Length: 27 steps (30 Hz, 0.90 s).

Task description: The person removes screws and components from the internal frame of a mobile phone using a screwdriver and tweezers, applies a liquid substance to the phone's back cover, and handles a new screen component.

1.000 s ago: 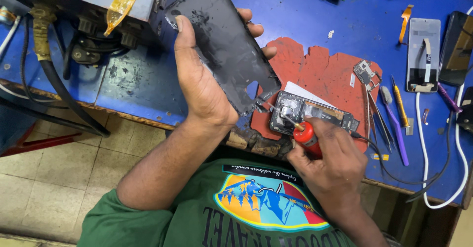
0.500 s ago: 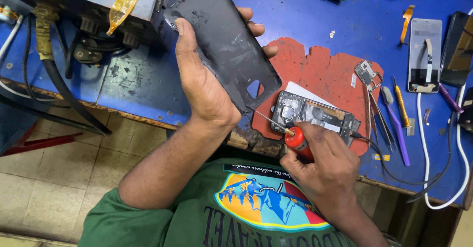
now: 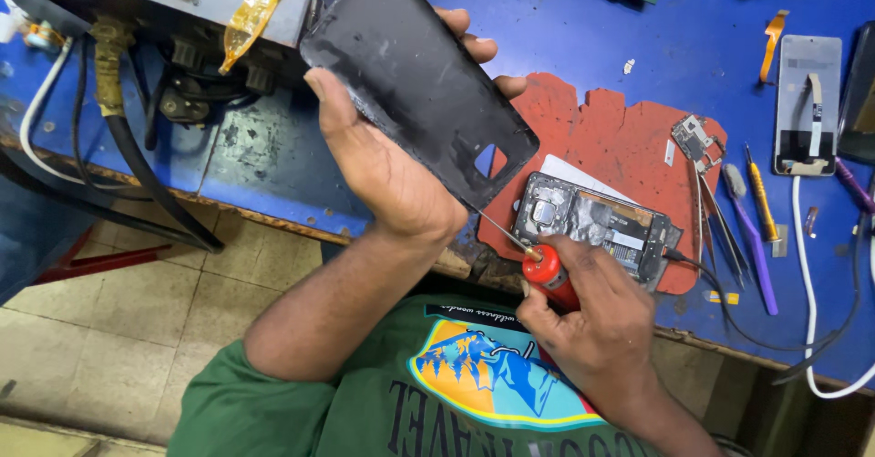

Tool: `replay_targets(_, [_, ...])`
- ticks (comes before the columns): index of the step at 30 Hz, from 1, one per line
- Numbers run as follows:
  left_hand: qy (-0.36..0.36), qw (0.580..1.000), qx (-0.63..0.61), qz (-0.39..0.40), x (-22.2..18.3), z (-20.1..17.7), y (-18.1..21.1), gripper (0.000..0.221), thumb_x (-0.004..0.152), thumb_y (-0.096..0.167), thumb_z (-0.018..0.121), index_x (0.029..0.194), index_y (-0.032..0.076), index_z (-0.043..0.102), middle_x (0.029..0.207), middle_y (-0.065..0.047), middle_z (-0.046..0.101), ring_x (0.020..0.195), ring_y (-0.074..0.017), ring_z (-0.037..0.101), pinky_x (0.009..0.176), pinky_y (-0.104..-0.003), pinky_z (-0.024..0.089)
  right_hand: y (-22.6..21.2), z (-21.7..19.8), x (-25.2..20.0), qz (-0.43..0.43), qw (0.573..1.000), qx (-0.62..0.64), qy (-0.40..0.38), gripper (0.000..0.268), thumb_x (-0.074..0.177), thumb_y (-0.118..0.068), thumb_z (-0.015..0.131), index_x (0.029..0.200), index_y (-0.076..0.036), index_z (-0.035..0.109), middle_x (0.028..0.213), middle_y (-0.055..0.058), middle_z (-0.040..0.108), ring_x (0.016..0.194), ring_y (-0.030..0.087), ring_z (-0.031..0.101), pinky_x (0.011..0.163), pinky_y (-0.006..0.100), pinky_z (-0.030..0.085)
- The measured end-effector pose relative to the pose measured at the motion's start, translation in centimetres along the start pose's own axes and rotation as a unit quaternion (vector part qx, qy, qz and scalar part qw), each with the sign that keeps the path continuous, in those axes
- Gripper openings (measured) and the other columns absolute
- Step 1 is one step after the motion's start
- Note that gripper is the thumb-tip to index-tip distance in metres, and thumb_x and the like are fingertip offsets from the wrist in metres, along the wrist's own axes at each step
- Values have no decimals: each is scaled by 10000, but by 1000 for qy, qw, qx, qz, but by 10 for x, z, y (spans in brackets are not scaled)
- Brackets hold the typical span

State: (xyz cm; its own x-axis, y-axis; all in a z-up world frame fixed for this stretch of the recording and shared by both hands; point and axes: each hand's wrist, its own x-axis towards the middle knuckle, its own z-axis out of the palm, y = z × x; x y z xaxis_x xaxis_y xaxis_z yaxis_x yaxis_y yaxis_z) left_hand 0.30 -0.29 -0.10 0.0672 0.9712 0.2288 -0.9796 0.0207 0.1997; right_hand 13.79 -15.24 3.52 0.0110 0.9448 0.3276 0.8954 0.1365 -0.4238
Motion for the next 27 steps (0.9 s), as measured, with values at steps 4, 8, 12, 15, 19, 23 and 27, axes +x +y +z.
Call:
replay_targets(4, [-5,1000,-23,13,-3,3,-3,752,1127,677,407,1455,0,421,1270,-179,573,1123,-292,603,943,-529,544,-4,3,-1,29,999,39,-7,427,731,-48,754,1144,-18,651,888,144,650,737,302,665,669,394,548])
replay_targets(8, [-18,999,-43,6,-5,4,-5,790,1115,700,417,1452,-14,417,1283,-177,568,1147,-298,595,972,-532,527,-5,3,0,44,997,63,-15,421,735,-65,764,1141,-35,656,888,139,654,721,297,663,657,383,549])
replay_targets(12, [-26,998,-53,7,-8,4,-10,825,1114,731,413,1446,-24,416,1293,-175,558,1158,-290,587,991,-529,513,-7,3,1,57,995,81,-15,423,733,-69,762,1142,-42,662,901,135,667,729,275,682,661,367,558])
replay_targets(15, [-28,998,-57,8,-11,4,-12,837,1101,742,418,1457,-17,419,1309,-173,553,1171,-283,582,1005,-527,506,-7,4,2,57,994,88,-12,433,731,-73,764,1151,-41,662,903,133,673,727,260,686,659,359,561])
replay_targets(19, [-35,997,-64,4,-13,4,-13,844,1091,743,430,1456,-18,422,1317,-168,551,1185,-276,575,1015,-529,499,-7,4,2,57,993,98,-15,442,729,-74,769,1155,-32,661,896,136,677,718,251,691,647,351,560])
replay_targets(23, [-41,998,-53,-2,-15,4,-13,852,1071,743,456,1456,-16,421,1329,-157,547,1195,-268,573,1028,-515,493,-5,5,3,59,992,110,-24,440,725,-76,780,1147,-24,667,878,138,677,704,251,688,639,349,557])
replay_targets(27, [-28,1000,-3,9,-17,5,-13,861,1063,733,485,1462,-27,411,1329,-178,536,1181,-278,571,1011,-500,496,-5,5,5,44,992,117,-22,436,730,-71,769,1150,-21,662,912,143,688,744,259,707,664,349,569])
